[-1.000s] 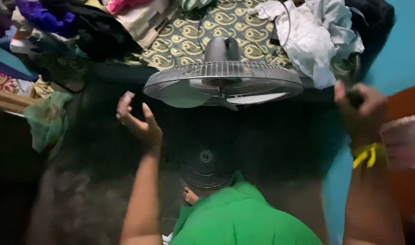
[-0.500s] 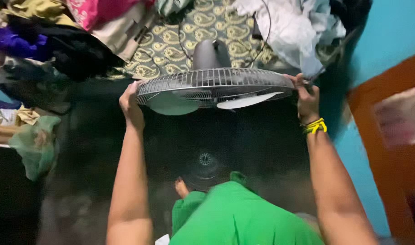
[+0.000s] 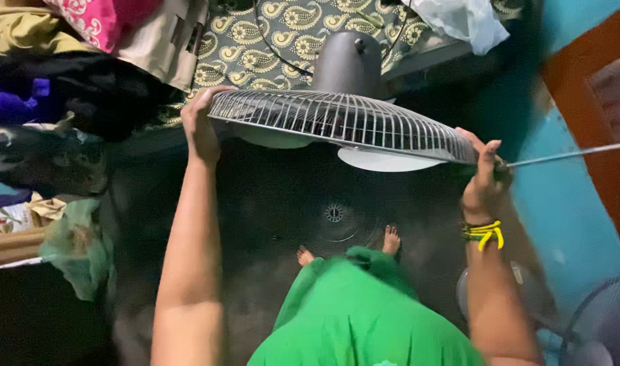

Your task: The person uses a screwdriver to loosen and remove screws from the front grill of a table fan. They then detach the grill from the fan body.

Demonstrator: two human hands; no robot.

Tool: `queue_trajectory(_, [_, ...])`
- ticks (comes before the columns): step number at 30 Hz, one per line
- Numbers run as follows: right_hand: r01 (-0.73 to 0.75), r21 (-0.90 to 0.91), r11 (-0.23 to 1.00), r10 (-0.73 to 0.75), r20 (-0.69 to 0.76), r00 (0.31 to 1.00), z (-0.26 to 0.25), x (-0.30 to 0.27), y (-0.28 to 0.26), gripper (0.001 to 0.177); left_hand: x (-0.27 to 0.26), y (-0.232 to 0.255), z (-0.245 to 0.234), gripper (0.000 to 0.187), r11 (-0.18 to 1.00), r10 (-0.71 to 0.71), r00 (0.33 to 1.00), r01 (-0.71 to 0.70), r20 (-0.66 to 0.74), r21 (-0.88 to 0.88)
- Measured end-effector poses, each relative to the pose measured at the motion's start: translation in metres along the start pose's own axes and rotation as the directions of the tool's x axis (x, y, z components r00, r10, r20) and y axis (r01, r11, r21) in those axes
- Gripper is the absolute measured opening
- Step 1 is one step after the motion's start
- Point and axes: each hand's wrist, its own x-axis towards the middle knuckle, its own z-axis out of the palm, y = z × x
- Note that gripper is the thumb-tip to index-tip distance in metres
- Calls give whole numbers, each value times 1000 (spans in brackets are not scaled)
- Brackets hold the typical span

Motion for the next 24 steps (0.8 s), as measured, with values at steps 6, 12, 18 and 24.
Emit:
queue_trajectory(6, [4,-204,979,-5,-6,1000,1,-30,-36,62,23,-18,-15,58,1000,-4,997,2,74,23])
queue_trajectory(12, [92,-355,930,-86,33,996,10,-52,-68,61,37,-22,-26,61,997,32,990,-22,141,-68])
queue_trajectory(18, [-159,12,987,160,-70,985,21,-61,-46,63,28,-27,-35,57,993,-63,996,69,71,-92])
queue_trajectory(24, [-340,42,940,340,-230,912,33,-57,-7,60,46,-61,-40,52,989,-19,998,28,62,-146])
